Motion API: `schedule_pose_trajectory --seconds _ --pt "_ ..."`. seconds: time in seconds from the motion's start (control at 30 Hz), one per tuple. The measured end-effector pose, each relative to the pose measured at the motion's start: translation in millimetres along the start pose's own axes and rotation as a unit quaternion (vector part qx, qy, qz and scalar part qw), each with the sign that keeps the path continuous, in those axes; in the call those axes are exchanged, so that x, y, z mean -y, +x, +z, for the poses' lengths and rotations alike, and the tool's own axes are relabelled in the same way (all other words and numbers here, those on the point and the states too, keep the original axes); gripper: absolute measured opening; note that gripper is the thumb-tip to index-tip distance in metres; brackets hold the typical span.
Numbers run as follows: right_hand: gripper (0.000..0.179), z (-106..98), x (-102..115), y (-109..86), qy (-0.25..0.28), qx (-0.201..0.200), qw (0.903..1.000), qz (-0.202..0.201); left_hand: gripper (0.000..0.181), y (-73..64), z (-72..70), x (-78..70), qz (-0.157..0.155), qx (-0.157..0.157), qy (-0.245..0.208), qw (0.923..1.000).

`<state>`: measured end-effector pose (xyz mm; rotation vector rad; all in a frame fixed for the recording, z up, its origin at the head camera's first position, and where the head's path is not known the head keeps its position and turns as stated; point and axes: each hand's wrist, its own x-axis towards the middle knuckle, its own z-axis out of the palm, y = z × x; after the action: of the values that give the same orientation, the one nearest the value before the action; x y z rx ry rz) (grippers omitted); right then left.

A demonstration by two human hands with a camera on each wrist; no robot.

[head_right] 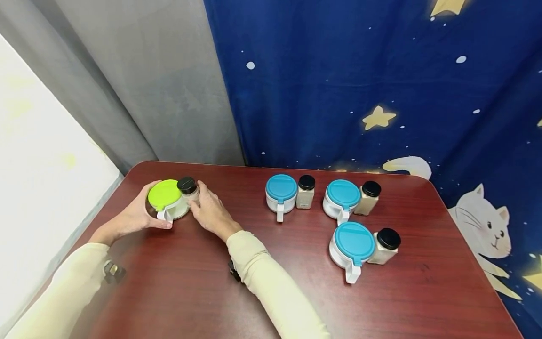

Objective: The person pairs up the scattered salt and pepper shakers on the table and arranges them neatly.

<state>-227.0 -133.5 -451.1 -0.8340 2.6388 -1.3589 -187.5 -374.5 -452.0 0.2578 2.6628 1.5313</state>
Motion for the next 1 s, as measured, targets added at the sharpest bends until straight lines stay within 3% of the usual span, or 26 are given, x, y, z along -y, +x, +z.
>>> schedule_pose_trajectory --seconds 0.23,0.43,0.67,1.0 --pt "0.063 1.9 1.0 3.2 0.010 -0.002 0.9998 -0.017 0.130 -2.4 1.0 0.2 0.015 -0.009 0.022 0.9996" --pt "0.055 1.2 -0.7 4.6 0.021 -0.018 0.9996 -0.004 0.121 -1.9 2.8 -1.0 0.031 -0.026 0.041 0.9984" --pt "0.054 -3.9 -4.3 2.9 0.036 -0.016 0.9992 -0.009 0.118 -0.8 6.5 -1.7 0.032 -0.041 0.041 0.9978" --pt "0.054 -8.8 -12.1 -1.9 0.042 -0.020 0.9989 -0.010 0.115 -3.7 14.3 -4.1 0.038 -0.038 0.039 0.9978"
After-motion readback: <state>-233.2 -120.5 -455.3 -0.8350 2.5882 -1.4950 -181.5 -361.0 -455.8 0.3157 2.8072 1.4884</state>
